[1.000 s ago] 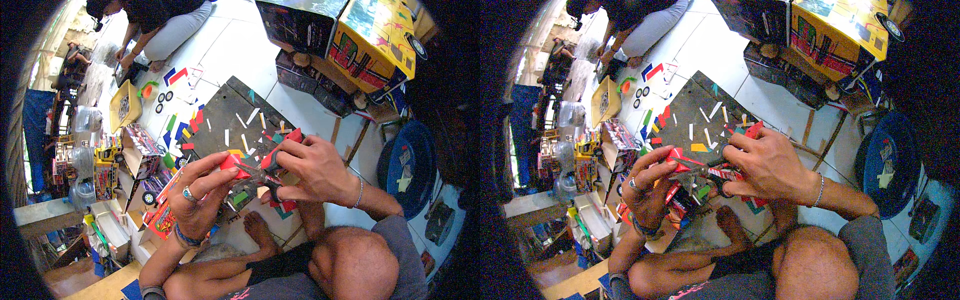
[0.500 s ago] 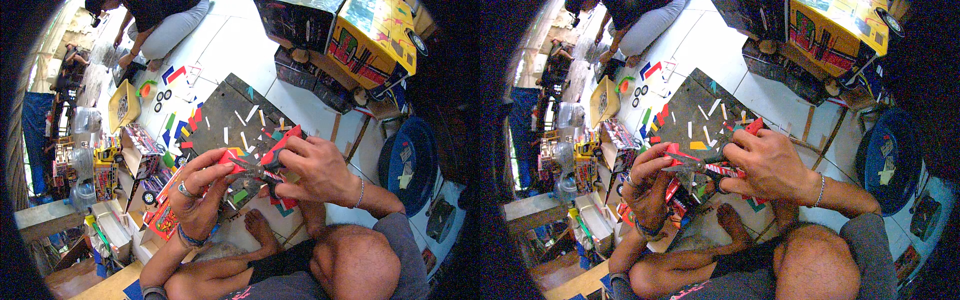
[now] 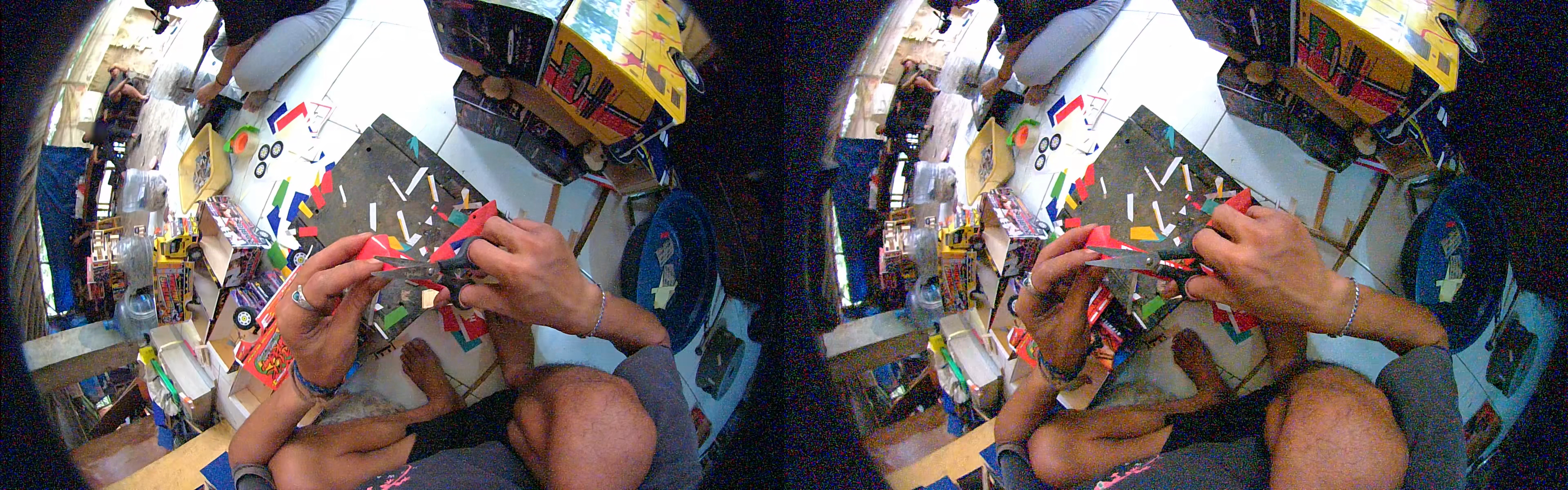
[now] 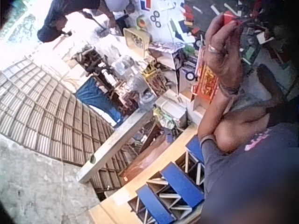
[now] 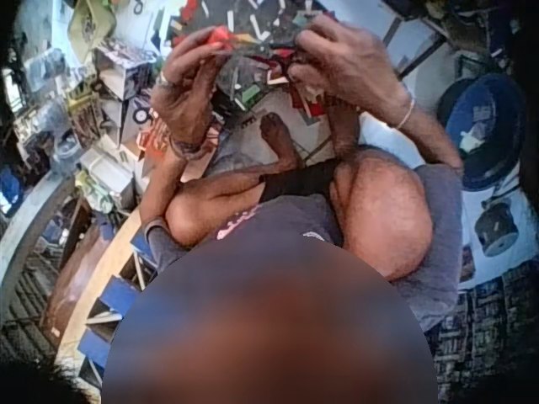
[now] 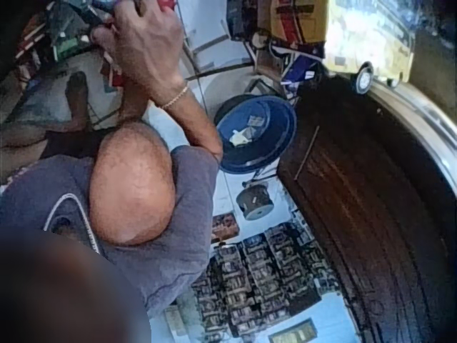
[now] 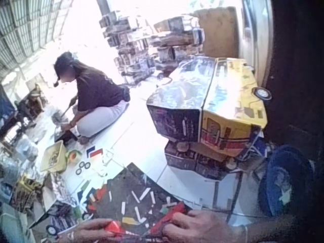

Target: The person assembles a cardboard model by cutting, folding, and gluing pieces. They use a utility knife to score and cut the cardboard, then fold and glue the pieces together to form a three-dimensional structure.

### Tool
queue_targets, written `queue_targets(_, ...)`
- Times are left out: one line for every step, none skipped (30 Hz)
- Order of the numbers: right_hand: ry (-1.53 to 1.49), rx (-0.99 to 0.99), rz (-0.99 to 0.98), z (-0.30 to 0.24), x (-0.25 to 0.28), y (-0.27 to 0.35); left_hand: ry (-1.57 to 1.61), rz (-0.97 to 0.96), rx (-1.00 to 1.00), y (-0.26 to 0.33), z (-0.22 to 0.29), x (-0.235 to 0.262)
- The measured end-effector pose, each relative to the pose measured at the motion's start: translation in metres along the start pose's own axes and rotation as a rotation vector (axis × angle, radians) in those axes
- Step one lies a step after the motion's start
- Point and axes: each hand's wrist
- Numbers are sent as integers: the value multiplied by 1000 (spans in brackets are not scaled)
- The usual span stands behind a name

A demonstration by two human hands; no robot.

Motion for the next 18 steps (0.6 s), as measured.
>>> queue_targets(9,0,1,0,0,0,3,10,8,0,0,0)
queue_targets(17,-1,3,0,1,1,18,11,13,1,-1,-1)
queue_targets(16,1,0,1,1,1,24,15,17,1,-1,-1)
queue_targets(15,2,-2,2,1,1,23,22,23,1,-1,-2)
queue_targets(14,4,-5,3,1,1,28,14,14,1,-1,-1)
queue_targets(13,8,-6,4,2,1,25,9,7,0,-2,-1)
queue_targets(12,12,-7,4,2,0,7,3,-17,-1,-2,0)
queue_targets(14,9,-11,5,3,0,14,-22,-18,-2,-2,1)
queue_targets(12,10,-16,4,3,-1,5,-47,-36,-3,-2,2)
queue_targets(13,4,-24,3,4,-1,-13,-69,-61,-4,-2,4)
queue_targets(18,3,-43,3,5,-1,-34,-79,-57,-4,-2,5)
queue_targets(22,4,-30,3,6,-1,-64,-86,-61,-4,-1,6)
queue_targets(29,10,-28,3,7,-1,-114,-95,-72,-4,-1,6)
queue_targets(37,14,-26,4,7,-1,-97,-98,-63,-4,0,7)
queue_targets(31,15,-22,4,7,-1,-101,-103,-62,-4,0,8)
queue_targets(24,16,-19,5,7,0,-124,-100,-60,-4,0,9)
queue_targets(20,18,-15,6,6,0,-92,-98,-51,-3,-1,8)
queue_targets(25,22,-17,7,5,0,-76,-90,-43,-3,-2,7)
Point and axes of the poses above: each hand's wrist, its own y-axis away from the middle knuckle, its own x-axis out of the back of the hand, z = x × y, and after that the axes turned 4 degrees about -z, right-handed
